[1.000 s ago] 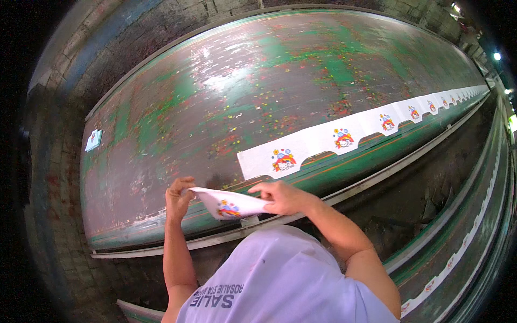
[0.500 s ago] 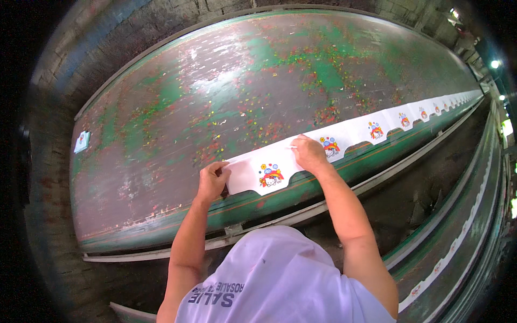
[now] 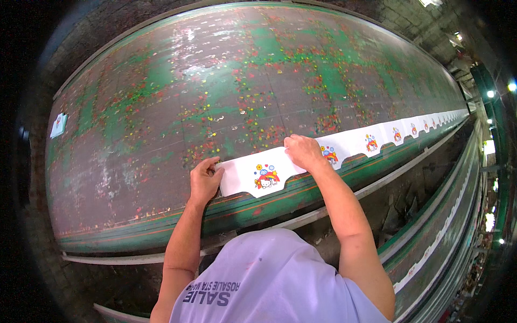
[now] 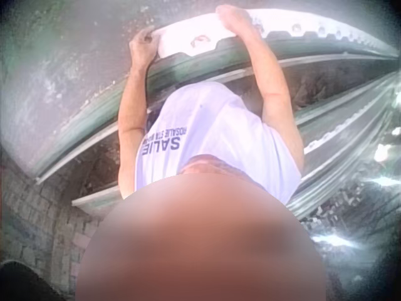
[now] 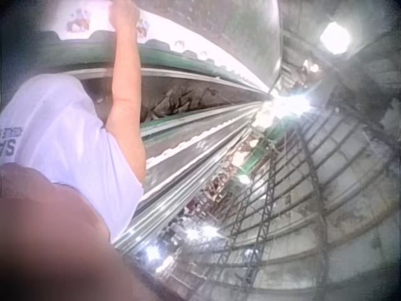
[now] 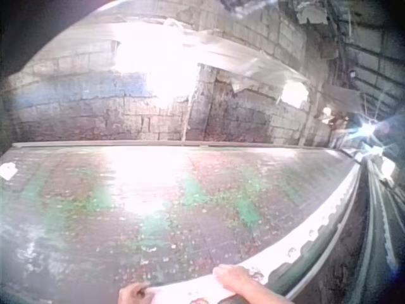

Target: The person repeatedly picks up small white papers with cartoon prints and places them in a straight line along a green conveyor belt. The person smooths each paper into position and continues the sequence along the belt.

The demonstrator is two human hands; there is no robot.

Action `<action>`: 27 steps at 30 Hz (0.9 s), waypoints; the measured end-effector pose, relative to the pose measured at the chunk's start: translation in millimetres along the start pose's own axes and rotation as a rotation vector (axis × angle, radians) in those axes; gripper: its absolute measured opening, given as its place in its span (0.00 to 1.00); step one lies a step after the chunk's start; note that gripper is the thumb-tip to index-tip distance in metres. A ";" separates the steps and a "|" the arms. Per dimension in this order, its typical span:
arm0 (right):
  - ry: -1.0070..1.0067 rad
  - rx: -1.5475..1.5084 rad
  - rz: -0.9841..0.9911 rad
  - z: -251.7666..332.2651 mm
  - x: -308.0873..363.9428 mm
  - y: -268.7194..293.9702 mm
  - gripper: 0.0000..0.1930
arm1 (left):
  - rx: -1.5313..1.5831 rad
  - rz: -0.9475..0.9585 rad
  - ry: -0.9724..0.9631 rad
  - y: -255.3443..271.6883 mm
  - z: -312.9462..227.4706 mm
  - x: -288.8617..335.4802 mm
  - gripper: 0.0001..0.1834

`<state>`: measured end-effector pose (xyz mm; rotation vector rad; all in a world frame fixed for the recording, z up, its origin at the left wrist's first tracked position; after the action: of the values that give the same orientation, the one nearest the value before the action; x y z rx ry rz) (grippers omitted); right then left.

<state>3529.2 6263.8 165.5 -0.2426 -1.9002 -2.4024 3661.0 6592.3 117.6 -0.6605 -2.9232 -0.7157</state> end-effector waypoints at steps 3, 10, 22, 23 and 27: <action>0.057 0.101 0.070 0.8 -8.4 4.6 0.09 | -0.007 -0.017 -0.012 1.3 -0.7 -0.6 0.23; 0.256 0.171 0.005 0.7 -6.8 7.2 0.09 | -0.164 -0.080 -0.017 -4.3 -11.0 2.5 0.22; 0.576 -1.115 -0.095 4.4 131.0 16.8 0.07 | -0.379 -0.042 -0.229 -37.9 -98.3 45.3 0.14; 0.557 -1.184 -0.093 -12.2 142.3 15.5 0.07 | -0.164 0.006 -0.237 -47.4 -102.6 50.7 0.13; 0.515 -0.948 0.009 -106.8 176.7 -7.0 0.19 | 0.267 0.214 0.050 -96.6 -107.6 77.5 0.10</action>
<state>3345.5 6169.4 164.2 0.3035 -0.4854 -2.7848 3545.6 6496.6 184.2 -0.8896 -2.7725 -0.3088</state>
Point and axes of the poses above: each hand's wrist, its own x-axis away from the middle knuckle, its own y-axis out of the back of the hand, z = x × y, the point moved 4 cm from there along -x, towards the middle knuckle, and after that the axes turned 11 degrees about y, right-handed, at the moved point
